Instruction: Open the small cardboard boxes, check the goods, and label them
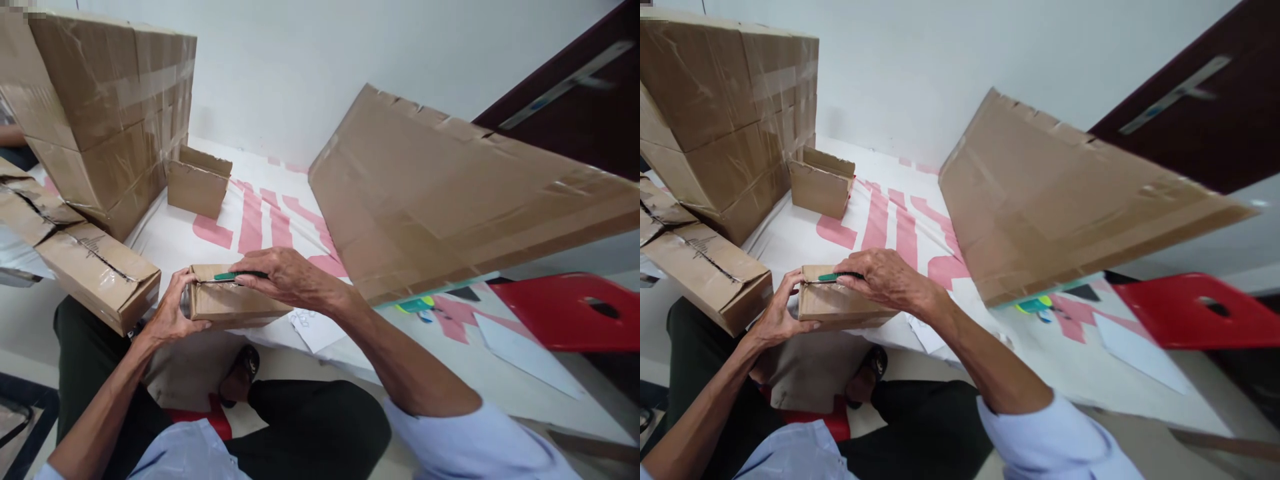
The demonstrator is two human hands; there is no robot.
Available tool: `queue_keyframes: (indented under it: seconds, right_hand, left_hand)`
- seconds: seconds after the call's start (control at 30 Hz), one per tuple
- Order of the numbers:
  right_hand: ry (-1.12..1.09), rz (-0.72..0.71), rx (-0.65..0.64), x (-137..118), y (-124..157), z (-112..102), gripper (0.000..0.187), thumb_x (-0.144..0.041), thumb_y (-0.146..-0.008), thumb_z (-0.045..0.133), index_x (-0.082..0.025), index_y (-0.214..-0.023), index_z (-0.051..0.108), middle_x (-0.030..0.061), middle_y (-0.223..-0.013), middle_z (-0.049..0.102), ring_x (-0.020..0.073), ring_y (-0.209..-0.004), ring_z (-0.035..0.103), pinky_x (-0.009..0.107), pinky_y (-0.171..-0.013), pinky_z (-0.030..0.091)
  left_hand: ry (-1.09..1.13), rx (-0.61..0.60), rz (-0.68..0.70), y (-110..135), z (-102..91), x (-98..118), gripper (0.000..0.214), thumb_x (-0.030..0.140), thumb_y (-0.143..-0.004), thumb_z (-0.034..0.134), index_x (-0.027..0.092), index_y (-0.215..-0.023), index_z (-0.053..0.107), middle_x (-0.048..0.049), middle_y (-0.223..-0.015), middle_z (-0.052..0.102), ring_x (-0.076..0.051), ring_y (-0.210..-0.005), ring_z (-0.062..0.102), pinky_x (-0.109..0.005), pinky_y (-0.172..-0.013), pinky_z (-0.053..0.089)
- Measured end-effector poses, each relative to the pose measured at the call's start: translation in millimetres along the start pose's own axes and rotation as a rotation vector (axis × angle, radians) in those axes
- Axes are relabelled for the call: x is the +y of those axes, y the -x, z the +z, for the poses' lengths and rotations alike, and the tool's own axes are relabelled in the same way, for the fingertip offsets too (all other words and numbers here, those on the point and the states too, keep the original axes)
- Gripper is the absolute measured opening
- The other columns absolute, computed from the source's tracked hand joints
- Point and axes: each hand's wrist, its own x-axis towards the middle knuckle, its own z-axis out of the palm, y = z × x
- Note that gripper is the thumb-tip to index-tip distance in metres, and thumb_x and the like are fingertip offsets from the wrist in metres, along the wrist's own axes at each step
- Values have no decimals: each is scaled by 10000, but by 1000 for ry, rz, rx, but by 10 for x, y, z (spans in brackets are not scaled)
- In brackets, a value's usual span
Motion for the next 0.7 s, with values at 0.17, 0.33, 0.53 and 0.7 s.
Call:
queue_keyframes:
  seconds: [0.17,0.33,0.53,0.7]
  right_hand:
    - [131,-19,-94,-112,-162,-39,265,-299,-1080,578,-258,-1229,794,55,-1125,818,209,-976,749,281,-764,488]
    - [189,5,-164,62,-60,-59,243,-345,-1070,593,-257,-1107,817,56,-996,805,206,-897,724,293,-734,469]
    - [12,234,20,712,852,-361,292,-452,-1034,603,-291,-1121,831,56,-1011,815,220,-845,725,344,-753,537]
    - [-174,503,382,1061,1142,381,363,-409,-1011,568,-214,-1234,778,107,-1098,790,250,-927,718,375,-806,577]
  left_hand:
    - [-7,-13,-11,-15,-6,-7,862,315,-678,934,252,-1419,498,-163,-1524,469,-402,-1481,448,-620,-1239,384]
    - [-25,-7,-27,0,-28,2,824,319,-692,930,246,-1389,497,-165,-1512,466,-391,-1464,465,-602,-1211,423]
    - [-81,-35,-34,-18,-116,20,832,329,-675,925,247,-1386,501,-161,-1487,475,-384,-1428,493,-587,-1165,475]
    - [-178,-85,19,-135,-200,121,693,422,-724,888,219,-1298,557,-167,-1537,405,-386,-1495,410,-572,-1236,413]
